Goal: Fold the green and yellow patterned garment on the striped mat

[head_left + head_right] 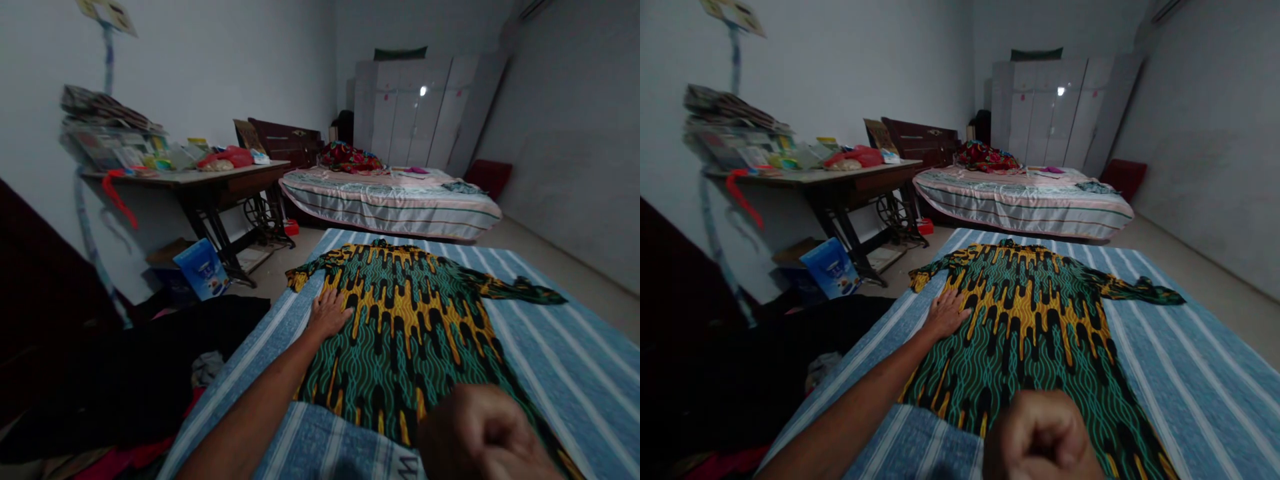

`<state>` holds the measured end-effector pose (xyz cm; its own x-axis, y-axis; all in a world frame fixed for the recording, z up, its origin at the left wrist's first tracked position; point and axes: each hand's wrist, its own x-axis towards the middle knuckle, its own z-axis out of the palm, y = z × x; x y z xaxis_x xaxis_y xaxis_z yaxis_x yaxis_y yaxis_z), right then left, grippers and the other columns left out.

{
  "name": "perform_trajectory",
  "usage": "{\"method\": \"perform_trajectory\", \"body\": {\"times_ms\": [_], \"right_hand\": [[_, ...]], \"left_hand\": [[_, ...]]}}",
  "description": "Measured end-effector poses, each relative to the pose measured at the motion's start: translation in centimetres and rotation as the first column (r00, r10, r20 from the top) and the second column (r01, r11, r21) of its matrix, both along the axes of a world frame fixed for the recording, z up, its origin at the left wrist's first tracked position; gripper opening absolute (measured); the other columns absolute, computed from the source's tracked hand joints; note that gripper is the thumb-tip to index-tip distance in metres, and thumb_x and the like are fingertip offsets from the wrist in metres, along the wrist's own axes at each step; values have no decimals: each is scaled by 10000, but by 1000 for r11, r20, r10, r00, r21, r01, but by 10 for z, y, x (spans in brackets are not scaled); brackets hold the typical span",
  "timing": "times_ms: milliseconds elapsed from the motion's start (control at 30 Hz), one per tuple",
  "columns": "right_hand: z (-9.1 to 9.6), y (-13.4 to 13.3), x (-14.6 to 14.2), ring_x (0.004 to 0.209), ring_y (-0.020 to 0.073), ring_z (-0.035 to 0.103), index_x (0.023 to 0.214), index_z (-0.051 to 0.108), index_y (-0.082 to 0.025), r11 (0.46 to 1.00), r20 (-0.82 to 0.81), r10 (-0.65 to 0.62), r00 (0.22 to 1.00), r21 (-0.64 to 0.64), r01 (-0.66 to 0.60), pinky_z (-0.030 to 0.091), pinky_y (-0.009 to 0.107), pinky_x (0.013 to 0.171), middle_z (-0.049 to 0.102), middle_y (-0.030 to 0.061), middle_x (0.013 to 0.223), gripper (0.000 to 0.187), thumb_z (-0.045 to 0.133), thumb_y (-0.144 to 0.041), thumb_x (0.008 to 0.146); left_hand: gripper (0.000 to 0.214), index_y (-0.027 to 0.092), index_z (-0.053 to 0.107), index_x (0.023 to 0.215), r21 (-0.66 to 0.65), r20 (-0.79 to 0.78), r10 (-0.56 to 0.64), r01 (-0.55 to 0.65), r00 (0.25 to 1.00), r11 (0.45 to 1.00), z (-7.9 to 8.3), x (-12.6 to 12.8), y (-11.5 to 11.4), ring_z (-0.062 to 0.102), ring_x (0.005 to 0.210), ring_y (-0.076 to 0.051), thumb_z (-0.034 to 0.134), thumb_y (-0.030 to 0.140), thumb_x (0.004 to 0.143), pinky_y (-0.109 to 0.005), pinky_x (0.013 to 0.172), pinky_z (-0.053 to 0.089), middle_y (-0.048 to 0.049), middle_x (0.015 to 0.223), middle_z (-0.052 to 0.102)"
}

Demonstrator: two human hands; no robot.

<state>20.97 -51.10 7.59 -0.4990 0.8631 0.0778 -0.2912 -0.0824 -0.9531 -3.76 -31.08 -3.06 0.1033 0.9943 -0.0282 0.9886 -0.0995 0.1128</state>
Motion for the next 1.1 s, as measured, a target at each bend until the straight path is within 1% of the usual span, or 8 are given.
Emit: {"method": "perform_trajectory", "body": {"times_ms": [100,200,333,467,633,833,1033,1100], "right_hand": [[-24,9,-11,385,102,468,624,514,-225,978,164,-177,970,-82,192,362,210,392,539,-26,472,372,608,-558,760],[-64,15,-7,450,115,492,585,473,-217,884,428,-466,775,186,429,402,226,451,506,-24,486,384,582,-519,795],[-110,14,6,605,149,580,737,554,-220,515,370,-837,403,782,351,466,266,573,609,16,672,214,504,-384,864],[-130,13,17,899,208,626,1004,565,-194,317,279,-933,227,936,151,513,340,764,664,90,965,207,457,-334,897],[-148,10,33,1140,280,530,1262,464,-151,408,402,-911,89,911,56,480,443,896,578,157,1220,488,448,-462,886],[-161,6,35,1110,307,561,1203,535,-175,464,455,-884,101,881,95,485,492,892,608,153,1192,472,476,-495,862],[-88,-16,38,996,231,638,1195,568,-279,679,479,-688,545,690,251,550,370,800,670,69,1093,344,484,-403,884],[-67,-38,52,1007,254,626,1124,605,-327,672,387,-664,639,685,282,550,389,764,673,55,1067,295,527,-431,859]], "left_hand": [[633,199,330,1406,4,5,0,0,1000,1000,-2,-1,2,153,1406,-257,280,563,889,-499,1105,113,-108,1517,251],[616,207,342,1398,8,2,2,-2,1000,1000,-3,-1,5,163,1404,-258,298,553,889,-512,1099,126,-109,1515,255],[576,187,394,1362,73,-35,17,-14,999,997,3,4,3,178,1400,-265,320,521,898,-498,1098,144,-128,1508,266],[573,161,423,1343,86,-35,-13,16,999,996,18,16,-14,191,1396,-271,315,515,906,-464,1103,162,-143,1502,274],[609,159,430,1348,55,-51,-64,67,997,996,20,19,-49,193,1396,-278,318,552,896,-454,1100,174,-139,1507,264],[621,142,416,1368,89,-89,-105,113,991,990,-1,9,-70,201,1396,-264,330,539,898,-452,1107,159,-143,1493,292],[582,152,453,1346,139,-84,-108,119,991,983,-6,7,-73,233,1385,-269,374,512,896,-443,1105,183,-133,1472,342],[567,148,457,1343,142,-92,-112,124,989,982,-4,7,-75,235,1385,-269,384,494,899,-445,1104,191,-134,1470,344]]}}
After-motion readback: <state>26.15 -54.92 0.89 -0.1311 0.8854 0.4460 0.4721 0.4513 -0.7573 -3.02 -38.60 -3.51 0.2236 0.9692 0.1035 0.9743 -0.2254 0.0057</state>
